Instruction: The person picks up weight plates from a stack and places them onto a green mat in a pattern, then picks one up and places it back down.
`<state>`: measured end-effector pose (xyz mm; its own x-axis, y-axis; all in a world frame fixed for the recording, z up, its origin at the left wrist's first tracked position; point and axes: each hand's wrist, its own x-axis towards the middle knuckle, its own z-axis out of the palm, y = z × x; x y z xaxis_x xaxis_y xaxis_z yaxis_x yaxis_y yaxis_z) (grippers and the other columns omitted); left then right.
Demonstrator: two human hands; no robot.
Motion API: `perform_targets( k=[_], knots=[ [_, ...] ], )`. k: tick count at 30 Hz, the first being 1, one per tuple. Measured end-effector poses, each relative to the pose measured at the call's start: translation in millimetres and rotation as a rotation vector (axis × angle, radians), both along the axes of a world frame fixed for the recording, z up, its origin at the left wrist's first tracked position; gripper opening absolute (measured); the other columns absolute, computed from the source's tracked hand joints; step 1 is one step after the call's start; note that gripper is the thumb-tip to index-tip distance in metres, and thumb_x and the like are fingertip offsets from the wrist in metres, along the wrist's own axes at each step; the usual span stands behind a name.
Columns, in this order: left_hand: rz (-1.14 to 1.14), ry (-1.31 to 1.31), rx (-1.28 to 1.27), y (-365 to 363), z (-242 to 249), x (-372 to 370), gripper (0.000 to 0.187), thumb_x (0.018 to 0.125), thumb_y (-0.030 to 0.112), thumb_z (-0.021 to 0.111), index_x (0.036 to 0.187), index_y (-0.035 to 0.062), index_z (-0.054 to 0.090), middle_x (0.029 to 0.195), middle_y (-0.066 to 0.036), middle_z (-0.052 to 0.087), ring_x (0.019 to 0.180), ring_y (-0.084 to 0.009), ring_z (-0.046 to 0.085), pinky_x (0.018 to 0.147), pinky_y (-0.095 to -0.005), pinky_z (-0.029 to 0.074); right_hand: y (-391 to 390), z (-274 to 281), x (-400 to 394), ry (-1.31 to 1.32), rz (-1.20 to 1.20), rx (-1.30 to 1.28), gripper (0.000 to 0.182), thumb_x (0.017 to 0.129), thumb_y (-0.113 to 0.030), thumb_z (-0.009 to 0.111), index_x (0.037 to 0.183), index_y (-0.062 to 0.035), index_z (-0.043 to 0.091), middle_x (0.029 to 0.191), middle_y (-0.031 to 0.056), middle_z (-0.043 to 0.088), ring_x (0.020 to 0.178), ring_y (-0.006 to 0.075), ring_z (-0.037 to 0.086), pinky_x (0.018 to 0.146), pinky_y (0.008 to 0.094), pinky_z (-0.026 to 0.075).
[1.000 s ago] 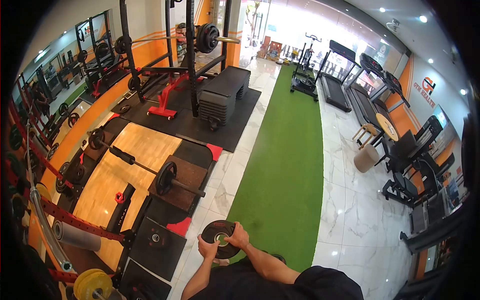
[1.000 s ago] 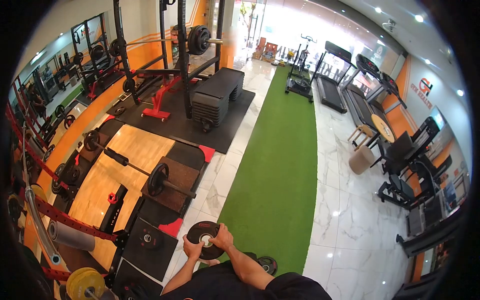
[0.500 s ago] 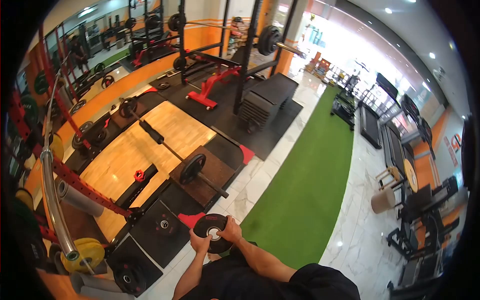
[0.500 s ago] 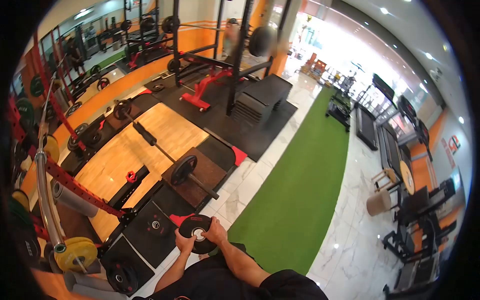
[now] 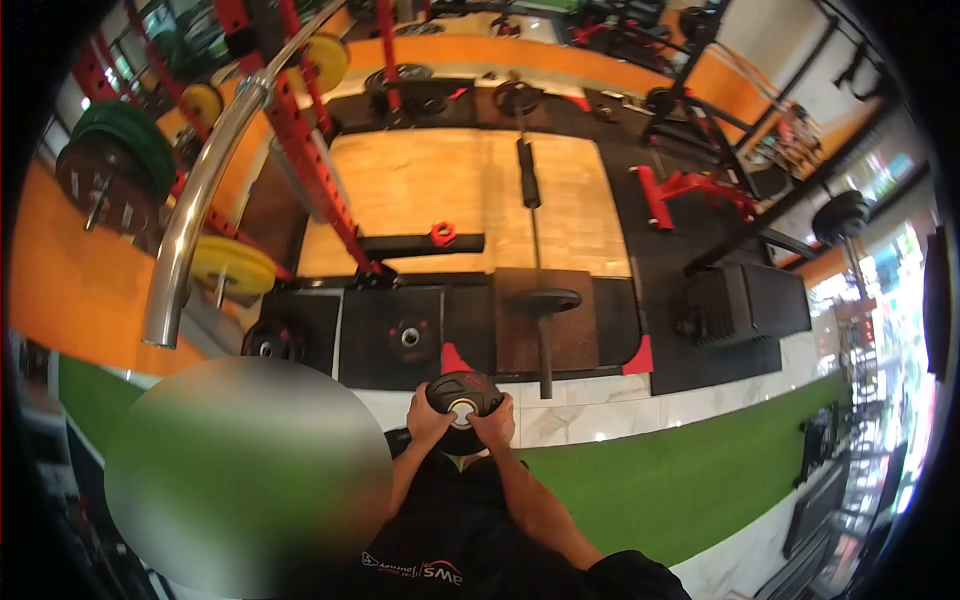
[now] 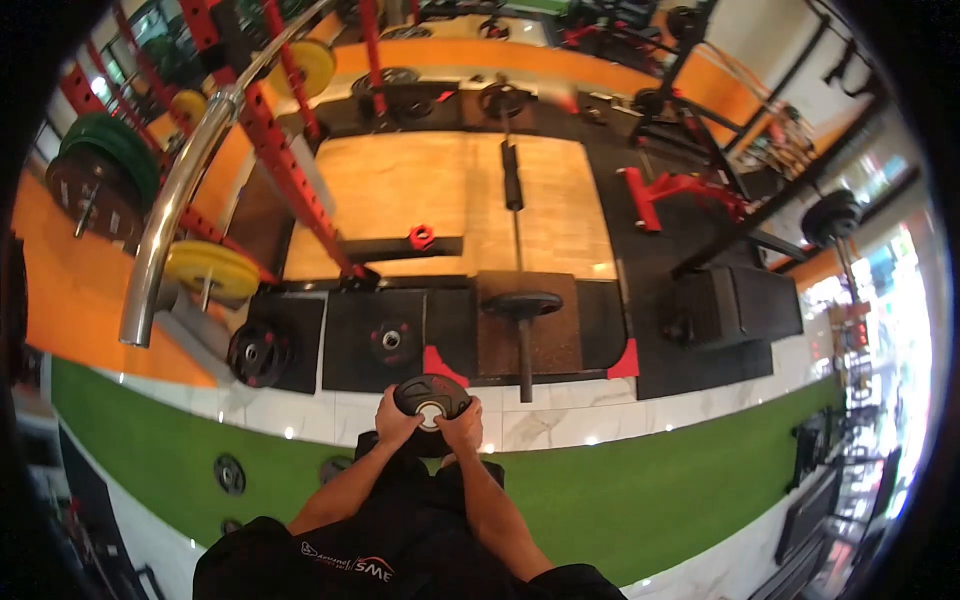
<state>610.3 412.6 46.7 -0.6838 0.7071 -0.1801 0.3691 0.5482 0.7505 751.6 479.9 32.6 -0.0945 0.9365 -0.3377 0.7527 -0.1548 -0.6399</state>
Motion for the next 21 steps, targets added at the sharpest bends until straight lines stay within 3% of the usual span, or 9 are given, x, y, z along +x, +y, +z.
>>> perform_targets(
  k=[7, 11, 21],
  knots=[
    [0.116, 0.031, -0.03, 10, -23, -12, 0.086, 0.056, 0.023, 0.082, 0.132, 0.008, 0.042, 0.12, -0.02, 0.056, 0.111, -0.0398, 0.057, 0.091, -0.047, 0.048, 30, -13, -26, 0.007, 0.116, -0.027, 0.091, 0.059, -0.03, 0.084, 0.132, -0.0027, 0.037, 0.118, 0.0245, 0.056, 0.109, 0.0423, 0.057, 0.092, 0.0478, 0.048],
    [0.187, 0.039, -0.038, 18, -62, -35, 0.091, 0.048, 0.035, 0.092, 0.125, 0.0064, 0.052, 0.116, -0.016, 0.063, 0.111, -0.0349, 0.06, 0.094, -0.0429, 0.048, 44, -30, -51, -0.052, 0.16, -0.074, 0.087, 0.06, -0.031, 0.083, 0.131, -0.0031, 0.04, 0.116, 0.0233, 0.058, 0.107, 0.0416, 0.058, 0.091, 0.0476, 0.049],
    [0.192, -0.105, -0.253, 30, -89, -75, 0.083, 0.059, 0.028, 0.084, 0.128, 0.0075, 0.044, 0.112, -0.02, 0.058, 0.105, -0.0411, 0.059, 0.087, -0.0486, 0.049, 46, -80, -93, -0.147, 0.18, -0.184, 0.089, 0.059, -0.03, 0.084, 0.131, -0.0048, 0.04, 0.115, 0.0217, 0.057, 0.107, 0.0409, 0.058, 0.09, 0.048, 0.049]
  ],
)
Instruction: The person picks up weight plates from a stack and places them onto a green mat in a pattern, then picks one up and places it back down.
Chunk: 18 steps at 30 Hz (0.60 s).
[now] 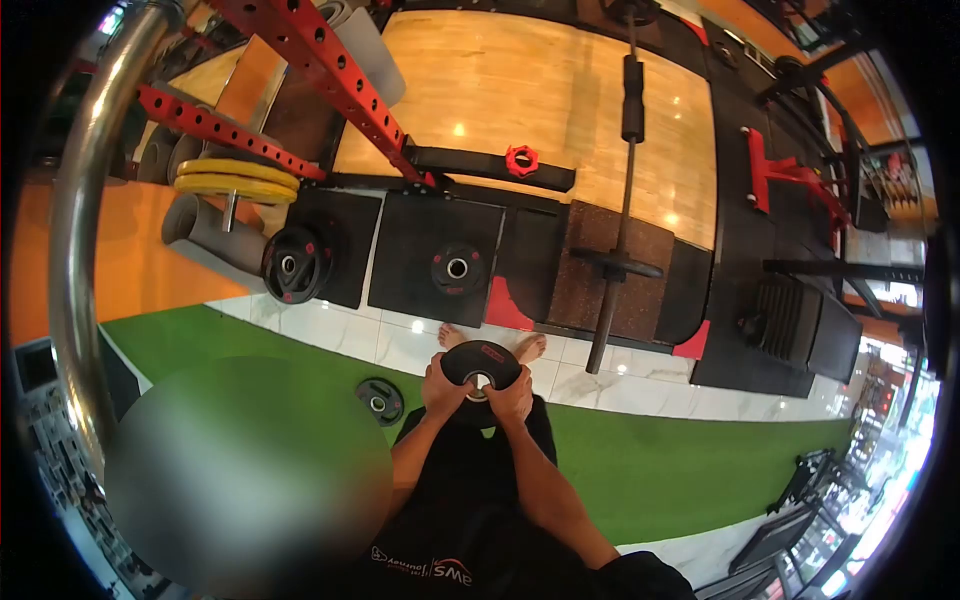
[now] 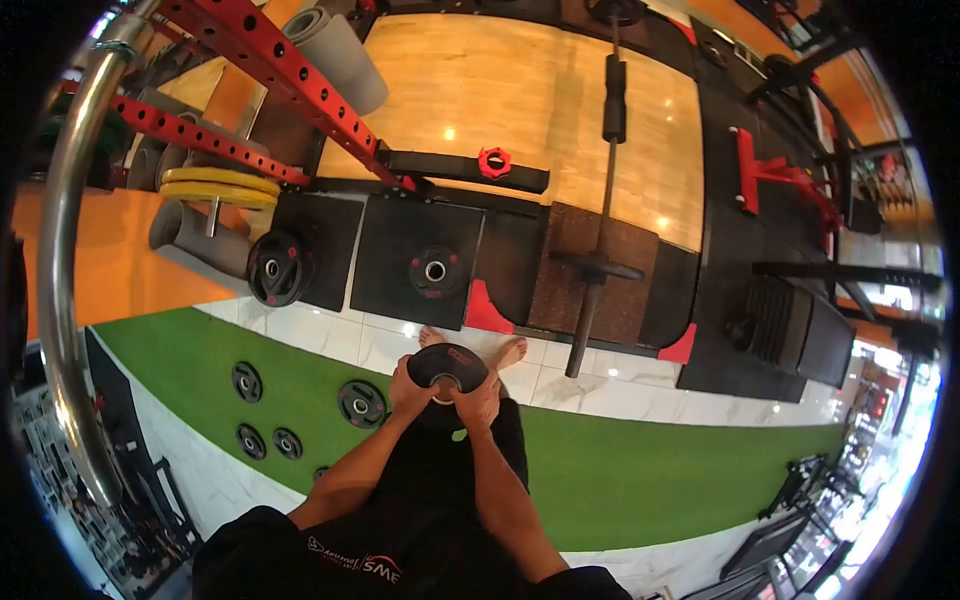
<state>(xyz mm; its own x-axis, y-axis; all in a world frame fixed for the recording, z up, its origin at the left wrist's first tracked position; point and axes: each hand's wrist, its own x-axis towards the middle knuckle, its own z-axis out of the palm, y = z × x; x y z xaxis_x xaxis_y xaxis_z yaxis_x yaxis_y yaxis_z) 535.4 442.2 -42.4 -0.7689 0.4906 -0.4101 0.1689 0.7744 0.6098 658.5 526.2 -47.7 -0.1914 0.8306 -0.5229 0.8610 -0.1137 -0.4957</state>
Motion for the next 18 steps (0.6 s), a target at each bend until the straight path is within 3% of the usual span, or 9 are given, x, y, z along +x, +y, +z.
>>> perform_targets(
  k=[7, 11, 13, 14, 16, 18],
  knots=[
    [0.13, -0.076, -0.159, 17, -80, 7, 0.09, 0.061, 0.027, 0.086, 0.131, -0.0009, 0.038, 0.114, -0.027, 0.056, 0.107, -0.0444, 0.057, 0.09, -0.0497, 0.048, 51, -63, -19, -0.072, 0.186, -0.104, 0.088, 0.059, -0.027, 0.085, 0.131, -0.0059, 0.04, 0.114, 0.0197, 0.056, 0.107, 0.0399, 0.058, 0.089, 0.0478, 0.05],
    [0.16, -0.186, -0.293, 43, -144, -5, 0.09, 0.06, 0.029, 0.088, 0.127, -0.0016, 0.036, 0.109, -0.03, 0.056, 0.105, -0.0463, 0.057, 0.089, -0.0501, 0.048, 74, -131, -37, -0.102, 0.254, -0.151, 0.094, 0.059, -0.024, 0.087, 0.136, -0.0066, 0.035, 0.115, 0.0232, 0.054, 0.11, 0.0419, 0.056, 0.09, 0.048, 0.049],
    [0.253, -0.203, -0.315, 45, -192, -10, 0.084, 0.06, 0.027, 0.086, 0.122, -0.0012, 0.037, 0.107, -0.029, 0.056, 0.104, -0.0463, 0.057, 0.088, -0.051, 0.048, 82, -168, -50, -0.06, 0.28, -0.105, 0.085, 0.061, -0.024, 0.085, 0.131, -0.0072, 0.039, 0.117, 0.0216, 0.053, 0.111, 0.0416, 0.056, 0.091, 0.0482, 0.049],
    [0.284, -0.184, -0.283, 48, -216, -14, 0.08, 0.06, 0.025, 0.084, 0.12, -0.0013, 0.038, 0.107, -0.029, 0.055, 0.103, -0.0465, 0.056, 0.089, -0.0511, 0.048, 87, -186, -57, -0.054, 0.288, -0.132, 0.096, 0.059, -0.023, 0.086, 0.137, -0.0055, 0.033, 0.122, 0.0258, 0.05, 0.112, 0.0437, 0.054, 0.091, 0.0493, 0.048],
    [0.352, -0.191, -0.247, 59, -242, -26, 0.075, 0.06, 0.022, 0.079, 0.119, -0.0022, 0.039, 0.107, -0.029, 0.055, 0.104, -0.0475, 0.055, 0.091, -0.0512, 0.047, 91, -231, -68, -0.067, 0.351, -0.072, 0.094, 0.059, -0.023, 0.085, 0.137, -0.0032, 0.036, 0.123, 0.0251, 0.05, 0.113, 0.0444, 0.053, 0.091, 0.0503, 0.048],
    [0.362, -0.061, -0.231, 60, -287, -35, 0.083, 0.058, 0.029, 0.086, 0.123, -0.0025, 0.045, 0.109, -0.029, 0.06, 0.103, -0.0457, 0.059, 0.089, -0.0483, 0.05, 95, -270, -83, -0.074, 0.395, -0.005, 0.093, 0.059, -0.023, 0.085, 0.136, -0.0017, 0.037, 0.122, 0.0247, 0.051, 0.113, 0.0444, 0.053, 0.091, 0.0504, 0.048]
  ],
)
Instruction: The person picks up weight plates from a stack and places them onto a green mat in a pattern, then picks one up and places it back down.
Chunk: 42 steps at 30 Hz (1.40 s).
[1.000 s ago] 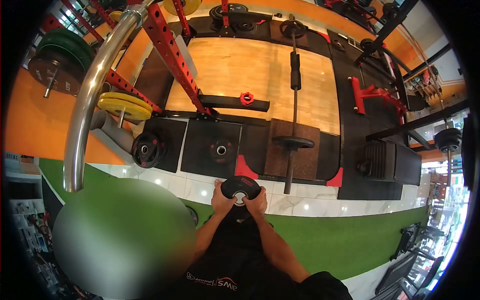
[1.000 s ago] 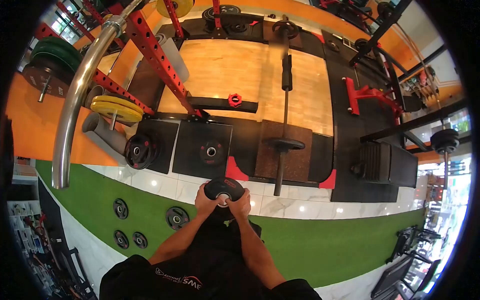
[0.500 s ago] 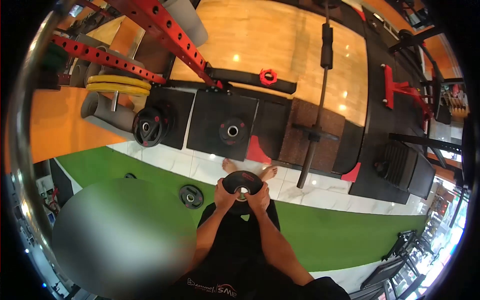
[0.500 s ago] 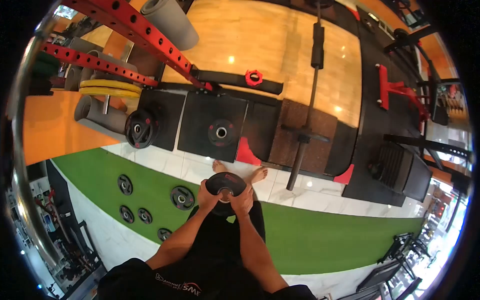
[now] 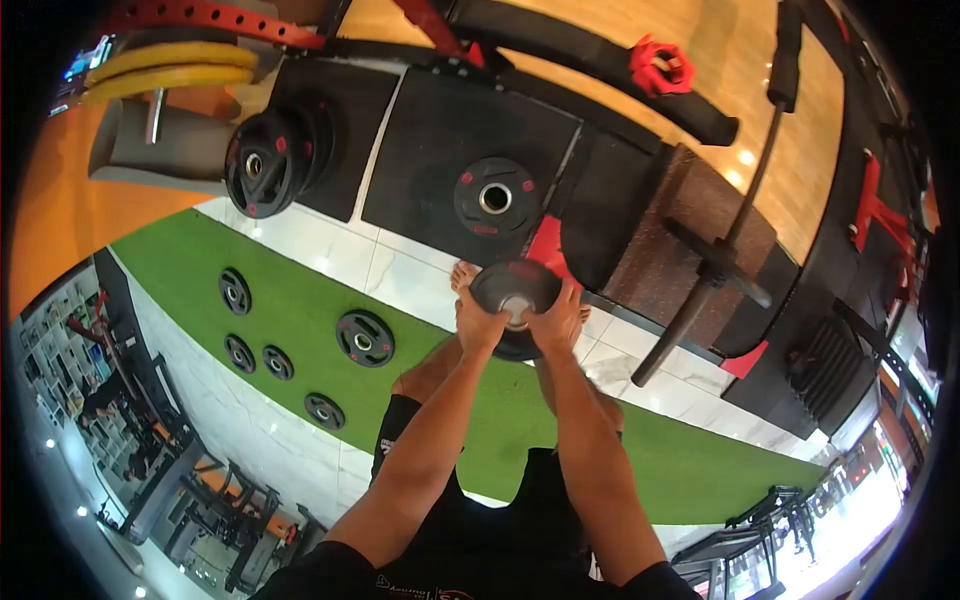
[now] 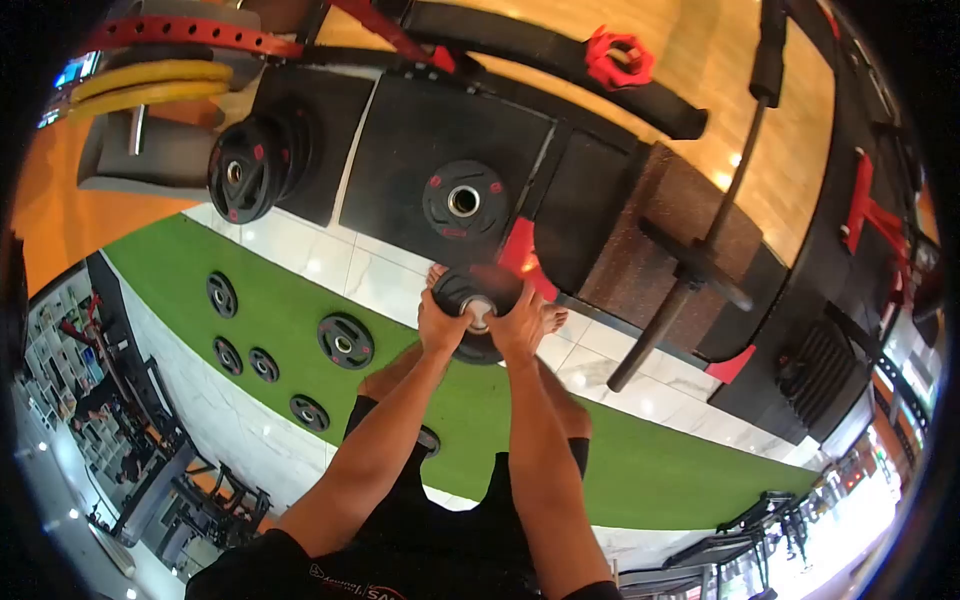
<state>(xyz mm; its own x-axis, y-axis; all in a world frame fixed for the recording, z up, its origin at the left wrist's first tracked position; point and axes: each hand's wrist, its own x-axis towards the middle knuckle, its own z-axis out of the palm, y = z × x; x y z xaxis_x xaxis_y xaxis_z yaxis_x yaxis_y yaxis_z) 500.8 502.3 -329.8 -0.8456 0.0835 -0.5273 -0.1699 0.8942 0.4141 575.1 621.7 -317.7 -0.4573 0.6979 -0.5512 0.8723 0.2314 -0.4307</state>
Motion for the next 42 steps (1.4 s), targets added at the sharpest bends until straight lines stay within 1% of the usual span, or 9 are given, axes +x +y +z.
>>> perform_targets(
  k=[3, 6, 9, 14, 17, 20, 27, 30, 42],
  knots=[
    [-0.041, 0.158, 0.075, 0, -69, -14, 0.093, 0.058, 0.025, 0.082, 0.135, 0.0002, 0.037, 0.121, -0.029, 0.054, 0.108, -0.0462, 0.055, 0.1, -0.0514, 0.04, 13, -50, -25, 0.057, 0.025, 0.051, 0.092, 0.059, -0.022, 0.085, 0.135, 0.0003, 0.038, 0.121, 0.0245, 0.053, 0.111, 0.0443, 0.055, 0.091, 0.0496, 0.048],
    [0.009, 0.026, 0.047, 16, -85, -49, 0.1, 0.058, 0.027, 0.083, 0.142, 0.0026, 0.034, 0.131, -0.027, 0.05, 0.117, -0.0456, 0.053, 0.108, -0.05, 0.035, 29, -85, -56, 0.157, 0.044, 0.023, 0.091, 0.059, -0.02, 0.085, 0.136, 0.0, 0.039, 0.124, 0.0242, 0.054, 0.114, 0.0429, 0.054, 0.094, 0.0481, 0.048],
    [0.092, 0.075, 0.044, 25, -110, -75, 0.103, 0.056, 0.022, 0.085, 0.142, -0.0028, 0.035, 0.136, -0.028, 0.05, 0.126, -0.0425, 0.049, 0.105, -0.0424, 0.043, 38, -117, -87, 0.23, 0.109, 0.037, 0.092, 0.06, -0.017, 0.084, 0.138, -0.0019, 0.038, 0.134, 0.024, 0.049, 0.124, 0.0405, 0.049, 0.1, 0.046, 0.045],
    [0.203, 0.087, 0.171, 41, -139, -121, 0.106, 0.056, 0.021, 0.086, 0.144, -0.0031, 0.033, 0.14, -0.027, 0.046, 0.127, -0.0418, 0.048, 0.107, -0.0417, 0.043, 55, -158, -136, 0.287, 0.2, 0.075, 0.088, 0.061, -0.016, 0.082, 0.136, 0.0017, 0.041, 0.146, 0.0268, 0.04, 0.132, 0.0405, 0.043, 0.108, 0.0432, 0.041],
    [0.21, 0.106, 0.133, 45, -163, -136, 0.105, 0.056, 0.021, 0.086, 0.143, -0.003, 0.034, 0.139, -0.028, 0.046, 0.128, -0.0426, 0.048, 0.107, -0.0418, 0.042, 61, -184, -153, 0.363, 0.264, 0.169, 0.088, 0.062, -0.016, 0.082, 0.138, 0.0016, 0.041, 0.146, 0.0263, 0.04, 0.132, 0.04, 0.044, 0.107, 0.0432, 0.041],
    [0.182, 0.138, 0.127, 49, -183, -146, 0.1, 0.056, 0.021, 0.086, 0.14, -0.002, 0.036, 0.135, -0.03, 0.048, 0.122, -0.044, 0.052, 0.103, -0.0443, 0.046, 69, -193, -165, 0.353, 0.251, 0.074, 0.085, 0.064, -0.017, 0.082, 0.137, -0.0007, 0.041, 0.14, 0.0225, 0.046, 0.129, 0.0392, 0.046, 0.104, 0.0444, 0.044],
    [0.208, 0.013, -0.038, 65, -176, -154, 0.092, 0.059, 0.025, 0.087, 0.131, 0.0021, 0.034, 0.118, -0.026, 0.054, 0.105, -0.0447, 0.061, 0.089, -0.0507, 0.053, 63, -193, -175, 0.198, 0.248, 0.205, 0.092, 0.063, -0.023, 0.084, 0.138, -0.0045, 0.035, 0.136, 0.0177, 0.046, 0.117, 0.0409, 0.055, 0.095, 0.0472, 0.05],
    [0.242, -0.081, -0.154, 72, -170, -158, 0.09, 0.06, 0.026, 0.088, 0.128, 0.0046, 0.032, 0.115, -0.025, 0.053, 0.103, -0.0448, 0.062, 0.085, -0.0514, 0.055, 45, -173, -188, -0.122, -0.142, 0.098, 0.096, 0.06, -0.028, 0.085, 0.138, -0.006, 0.034, 0.133, 0.0154, 0.047, 0.112, 0.0416, 0.058, 0.092, 0.0475, 0.051],
    [0.282, -0.106, -0.124, 73, -177, -160, 0.079, 0.058, 0.029, 0.089, 0.112, 0.0064, 0.036, 0.115, -0.022, 0.055, 0.105, -0.0441, 0.061, 0.088, -0.0519, 0.052, 44, -189, -179, -0.073, -0.062, 0.118, 0.092, 0.058, -0.027, 0.085, 0.134, -0.0064, 0.037, 0.124, 0.0161, 0.049, 0.107, 0.0413, 0.059, 0.089, 0.0478, 0.052]
  ],
)
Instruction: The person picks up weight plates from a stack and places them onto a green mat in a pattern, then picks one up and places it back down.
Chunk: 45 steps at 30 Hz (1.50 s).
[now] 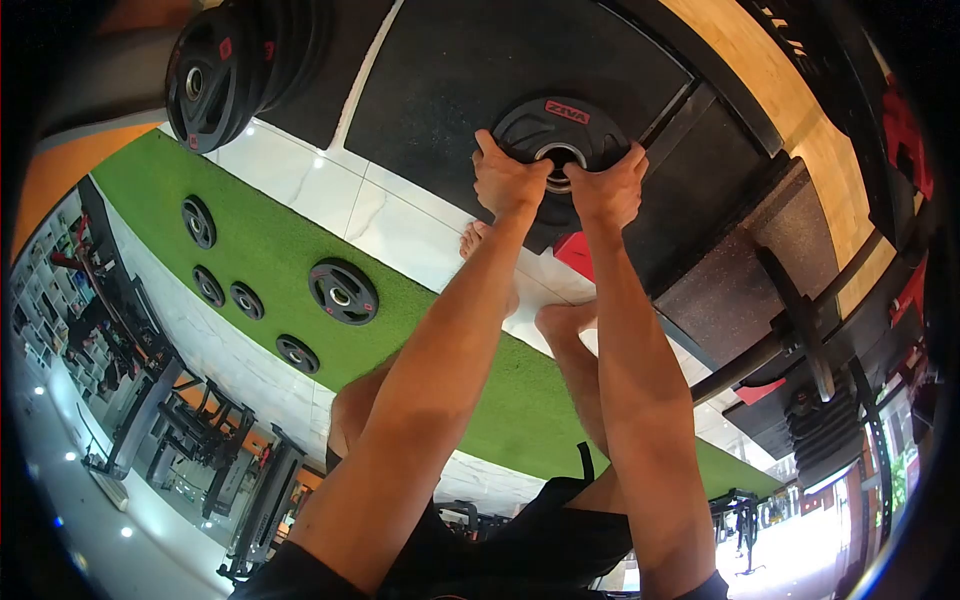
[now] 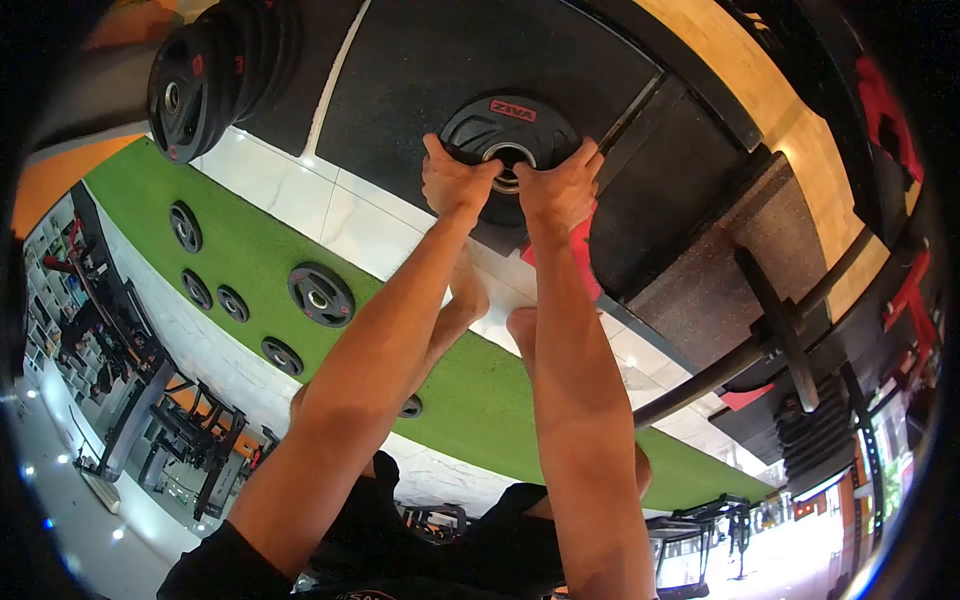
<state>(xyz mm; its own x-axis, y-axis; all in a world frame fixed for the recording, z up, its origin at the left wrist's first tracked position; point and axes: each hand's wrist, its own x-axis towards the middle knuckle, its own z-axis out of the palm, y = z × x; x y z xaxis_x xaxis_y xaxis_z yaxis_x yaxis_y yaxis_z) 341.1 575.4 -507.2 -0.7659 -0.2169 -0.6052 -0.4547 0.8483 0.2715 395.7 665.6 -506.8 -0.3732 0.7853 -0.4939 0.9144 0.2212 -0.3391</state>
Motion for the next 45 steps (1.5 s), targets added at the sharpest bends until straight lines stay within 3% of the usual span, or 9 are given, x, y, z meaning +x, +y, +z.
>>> perform_targets(
  k=[9, 15, 17, 21, 25, 33, 41, 42, 45],
  knots=[
    [-0.213, 0.063, 0.29, -43, 51, 22, 0.113, 0.065, 0.036, 0.087, 0.147, -0.0019, 0.02, 0.142, -0.03, 0.037, 0.134, -0.0432, 0.037, 0.11, -0.0446, 0.036, 17, 52, 76, 0.404, 0.29, -0.116, 0.105, 0.064, -0.025, 0.085, 0.147, -0.0057, 0.023, 0.143, 0.0259, 0.031, 0.126, 0.0475, 0.044, 0.103, 0.05, 0.043],
    [-0.501, 0.007, 0.308, -95, 133, 96, 0.101, 0.07, 0.035, 0.081, 0.149, 0.0033, 0.027, 0.152, -0.031, 0.025, 0.14, -0.0448, 0.028, 0.115, -0.0448, 0.03, -29, 157, 156, 0.399, 0.055, -0.269, 0.104, 0.065, -0.017, 0.083, 0.149, -0.0038, 0.023, 0.144, 0.0261, 0.031, 0.134, 0.0434, 0.036, 0.108, 0.0465, 0.037],
    [-0.615, -0.044, 0.359, -102, 177, 111, 0.088, 0.073, 0.034, 0.079, 0.145, 0.0042, 0.039, 0.149, -0.028, 0.036, 0.138, -0.0405, 0.036, 0.112, -0.0428, 0.034, -44, 193, 179, 0.403, 0.096, -0.229, 0.101, 0.068, -0.015, 0.08, 0.15, -0.0046, 0.022, 0.145, 0.0264, 0.032, 0.136, 0.0437, 0.034, 0.109, 0.0465, 0.037],
    [-0.552, -0.168, 0.416, -101, 273, 131, 0.064, 0.081, 0.035, 0.074, 0.134, 0.0065, 0.054, 0.129, -0.021, 0.06, 0.122, -0.0331, 0.057, 0.101, -0.0388, 0.045, -47, 289, 194, 0.523, 0.231, -0.306, 0.092, 0.071, -0.018, 0.076, 0.147, -0.0015, 0.028, 0.145, 0.027, 0.037, 0.133, 0.0444, 0.038, 0.109, 0.0478, 0.037],
    [-0.637, -0.228, 0.381, -101, 331, 133, 0.075, 0.08, 0.044, 0.074, 0.144, 0.0161, 0.047, 0.123, -0.02, 0.064, 0.105, -0.0296, 0.066, 0.093, -0.0375, 0.049, -51, 355, 202, 0.63, 0.273, -0.238, 0.088, 0.072, -0.022, 0.074, 0.146, -0.0023, 0.032, 0.145, 0.0265, 0.038, 0.133, 0.0443, 0.039, 0.107, 0.0485, 0.038],
    [-0.721, -0.344, 0.588, -119, 400, 120, 0.067, 0.087, 0.021, 0.071, 0.147, 0.0208, 0.043, 0.141, -0.016, 0.053, 0.128, -0.0243, 0.053, 0.104, -0.0343, 0.042, -80, 449, 170, 0.838, -0.106, -0.35, 0.071, 0.084, -0.024, 0.071, 0.144, -0.0049, 0.038, 0.135, 0.0223, 0.049, 0.123, 0.0399, 0.051, 0.101, 0.0441, 0.043],
    [-0.625, -0.437, 0.664, -128, 480, 111, 0.071, 0.087, 0.031, 0.068, 0.15, 0.0179, 0.038, 0.151, -0.014, 0.041, 0.139, -0.026, 0.038, 0.112, -0.0346, 0.031, -69, 480, 183, 0.841, -0.219, -0.36, 0.07, 0.079, -0.023, 0.078, 0.141, -0.0138, 0.047, 0.134, 0.0114, 0.056, 0.118, 0.0241, 0.057, 0.087, 0.0395, 0.049],
    [-0.576, -0.308, 0.672, -129, 481, 116, 0.068, 0.086, 0.03, 0.07, 0.146, 0.0122, 0.044, 0.127, -0.009, 0.063, 0.118, -0.0154, 0.057, 0.102, -0.0297, 0.041, -63, 492, 186, 0.828, -0.215, -0.344, 0.069, 0.076, -0.024, 0.08, 0.137, -0.0121, 0.05, 0.132, 0.0131, 0.057, 0.12, 0.0258, 0.056, 0.093, 0.0397, 0.047],
    [-0.493, -0.173, 0.704, -124, 483, 116, 0.069, 0.086, 0.03, 0.068, 0.148, 0.0113, 0.042, 0.108, -0.007, 0.068, 0.097, -0.0137, 0.062, 0.086, -0.0288, 0.048, -45, 485, 195, 0.864, 0.035, -0.148, 0.067, 0.076, -0.024, 0.08, 0.135, -0.0107, 0.052, 0.131, 0.0144, 0.057, 0.122, 0.0286, 0.055, 0.1, 0.0386, 0.044]
  ],
)
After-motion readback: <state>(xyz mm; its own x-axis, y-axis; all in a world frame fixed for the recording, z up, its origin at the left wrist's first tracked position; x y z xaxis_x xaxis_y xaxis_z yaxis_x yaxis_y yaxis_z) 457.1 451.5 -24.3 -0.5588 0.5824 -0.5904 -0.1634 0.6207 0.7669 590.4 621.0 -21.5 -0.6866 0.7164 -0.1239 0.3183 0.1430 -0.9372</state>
